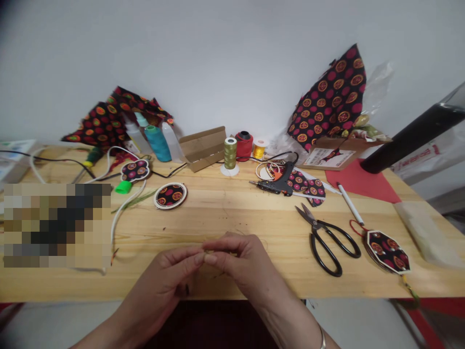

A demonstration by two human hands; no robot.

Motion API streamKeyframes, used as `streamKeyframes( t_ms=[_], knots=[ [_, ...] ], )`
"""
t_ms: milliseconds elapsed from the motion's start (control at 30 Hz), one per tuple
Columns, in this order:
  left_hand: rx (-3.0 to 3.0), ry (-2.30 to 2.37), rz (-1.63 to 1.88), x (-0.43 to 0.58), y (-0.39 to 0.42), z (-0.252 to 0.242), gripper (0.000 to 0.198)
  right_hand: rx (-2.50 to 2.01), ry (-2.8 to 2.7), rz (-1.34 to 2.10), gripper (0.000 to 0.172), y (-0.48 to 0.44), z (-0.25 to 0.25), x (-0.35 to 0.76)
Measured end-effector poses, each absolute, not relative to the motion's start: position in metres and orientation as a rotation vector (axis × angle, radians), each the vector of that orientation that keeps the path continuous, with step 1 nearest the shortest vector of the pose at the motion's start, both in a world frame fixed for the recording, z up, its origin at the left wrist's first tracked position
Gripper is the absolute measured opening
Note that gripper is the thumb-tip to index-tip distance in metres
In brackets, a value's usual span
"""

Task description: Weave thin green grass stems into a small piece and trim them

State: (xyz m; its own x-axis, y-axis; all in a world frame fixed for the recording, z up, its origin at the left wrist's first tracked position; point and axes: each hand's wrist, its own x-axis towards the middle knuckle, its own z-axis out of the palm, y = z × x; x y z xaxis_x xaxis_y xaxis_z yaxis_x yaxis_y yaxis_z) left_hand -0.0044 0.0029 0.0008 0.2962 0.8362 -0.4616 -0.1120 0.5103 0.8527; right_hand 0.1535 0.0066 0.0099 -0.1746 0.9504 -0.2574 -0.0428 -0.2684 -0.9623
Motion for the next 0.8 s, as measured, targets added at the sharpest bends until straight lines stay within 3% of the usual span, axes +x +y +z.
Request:
streamKeyframes(
  t_ms=[367, 800],
  knots=[
    [0.910, 1.070, 0.666, -0.003, 0.002, 0.006, 0.019, -1.223, -0.974, 1.647, 0.003, 0.007, 0.005, 0.150],
    [0.708, 0.944, 0.733, -0.006, -0.001, 0.000, 0.020, -1.384, -1.143, 1.380, 0.016, 0.007, 0.016, 0.155]
  ],
)
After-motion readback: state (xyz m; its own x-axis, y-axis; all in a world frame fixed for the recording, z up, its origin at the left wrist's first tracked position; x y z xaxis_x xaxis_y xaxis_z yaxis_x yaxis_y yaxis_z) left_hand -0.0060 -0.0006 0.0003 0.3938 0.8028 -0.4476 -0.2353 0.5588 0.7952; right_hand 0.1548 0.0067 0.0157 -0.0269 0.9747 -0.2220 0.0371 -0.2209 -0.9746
